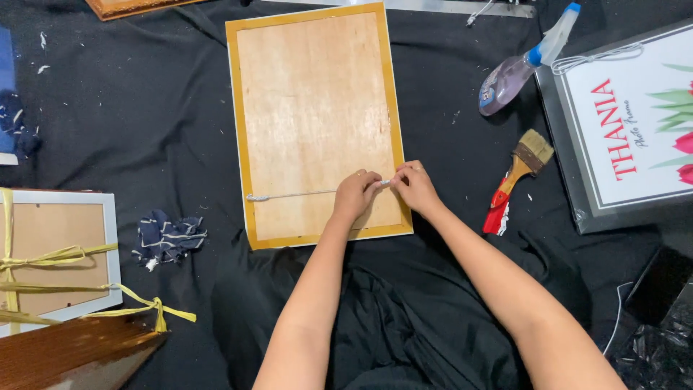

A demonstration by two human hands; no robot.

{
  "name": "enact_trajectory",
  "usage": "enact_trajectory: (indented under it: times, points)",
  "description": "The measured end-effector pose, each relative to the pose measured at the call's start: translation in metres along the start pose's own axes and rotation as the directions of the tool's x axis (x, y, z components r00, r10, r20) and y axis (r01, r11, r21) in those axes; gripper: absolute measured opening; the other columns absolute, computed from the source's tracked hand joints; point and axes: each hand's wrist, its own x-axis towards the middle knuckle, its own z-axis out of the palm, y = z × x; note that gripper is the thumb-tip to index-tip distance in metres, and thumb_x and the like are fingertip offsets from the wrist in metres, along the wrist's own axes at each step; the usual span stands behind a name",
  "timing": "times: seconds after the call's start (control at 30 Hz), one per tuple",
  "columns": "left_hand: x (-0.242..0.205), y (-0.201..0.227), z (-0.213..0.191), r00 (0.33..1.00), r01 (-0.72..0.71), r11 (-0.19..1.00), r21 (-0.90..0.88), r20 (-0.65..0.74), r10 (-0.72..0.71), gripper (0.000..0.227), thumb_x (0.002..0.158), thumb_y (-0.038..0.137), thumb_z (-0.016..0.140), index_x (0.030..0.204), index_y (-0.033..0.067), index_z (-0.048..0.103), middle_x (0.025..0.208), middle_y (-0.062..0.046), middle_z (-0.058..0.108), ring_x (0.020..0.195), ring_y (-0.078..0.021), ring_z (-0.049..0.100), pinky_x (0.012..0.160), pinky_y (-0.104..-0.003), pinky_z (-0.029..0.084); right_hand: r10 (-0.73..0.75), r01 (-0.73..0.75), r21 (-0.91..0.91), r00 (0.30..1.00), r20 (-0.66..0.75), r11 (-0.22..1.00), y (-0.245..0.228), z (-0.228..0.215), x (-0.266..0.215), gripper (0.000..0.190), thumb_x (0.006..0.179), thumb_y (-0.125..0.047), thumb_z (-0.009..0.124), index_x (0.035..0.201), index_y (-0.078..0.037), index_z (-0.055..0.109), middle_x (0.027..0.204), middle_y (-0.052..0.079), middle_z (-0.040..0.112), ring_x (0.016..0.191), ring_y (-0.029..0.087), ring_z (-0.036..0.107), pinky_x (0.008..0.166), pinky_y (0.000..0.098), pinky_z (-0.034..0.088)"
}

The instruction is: Attaching a hanging string to the back of a wooden picture frame using a brush to apply adhesive.

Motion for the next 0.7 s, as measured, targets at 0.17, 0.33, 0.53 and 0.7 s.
enact_trajectory:
  times: [0.17,0.33,0.53,0.7]
  points:
    - [0.002,0.008,-0.002,0.998,0.064,0.998,0.011,0.01,-0.065,0.022,0.103,0.035,0.061,0.117,0.021,0.068,0.097,-0.006,0.068,0.103,-0.0283,0.07,0.095,-0.044,0.055,0.05,-0.051,0.037,0.999,0.008,0.998,0.019,0.001,0.01,0.016,0.095,-0.02,0.071,0.093,-0.004,0.075,0.126,0.011,0.06,0.124,0.035,0.06,0.101,0.0413,0.055]
    - [0.002,0.018,-0.007,0.999,0.029,0.999,-0.023,0.041,-0.028,0.033,0.09,0.018,0.074,0.115,0.008,0.056,0.1,-0.016,0.063,0.107,-0.0405,0.066,0.094,-0.052,0.054,0.116,-0.122,0.119,0.992,0.055,0.985,0.02,-0.004,0.016,0.018,0.092,-0.02,0.071,0.092,-0.003,0.075,0.127,0.013,0.062,0.126,0.036,0.059,0.103,0.0445,0.052]
    - [0.0,0.018,-0.002,0.999,0.029,0.998,-0.061,-0.023,-0.031,0.018,0.098,0.015,0.065,0.11,0.0082,0.053,0.1,-0.013,0.058,0.105,-0.0384,0.066,0.092,-0.049,0.055,0.147,-0.153,0.118,0.987,0.061,0.981,0.024,-0.007,0.018,0.017,0.089,-0.02,0.072,0.091,-0.004,0.076,0.127,0.012,0.062,0.127,0.035,0.058,0.103,0.0439,0.052]
    - [0.003,-0.001,0.019,0.991,-0.092,0.995,-0.027,-0.105,0.088,0.016,0.098,0.026,0.067,0.108,0.0138,0.061,0.093,-0.009,0.056,0.096,-0.0353,0.066,0.086,-0.046,0.057,0.15,-0.158,0.091,0.985,0.09,0.983,0.028,-0.007,0.022,0.02,0.089,-0.023,0.071,0.093,-0.004,0.077,0.13,0.012,0.061,0.13,0.035,0.055,0.106,0.0445,0.049]
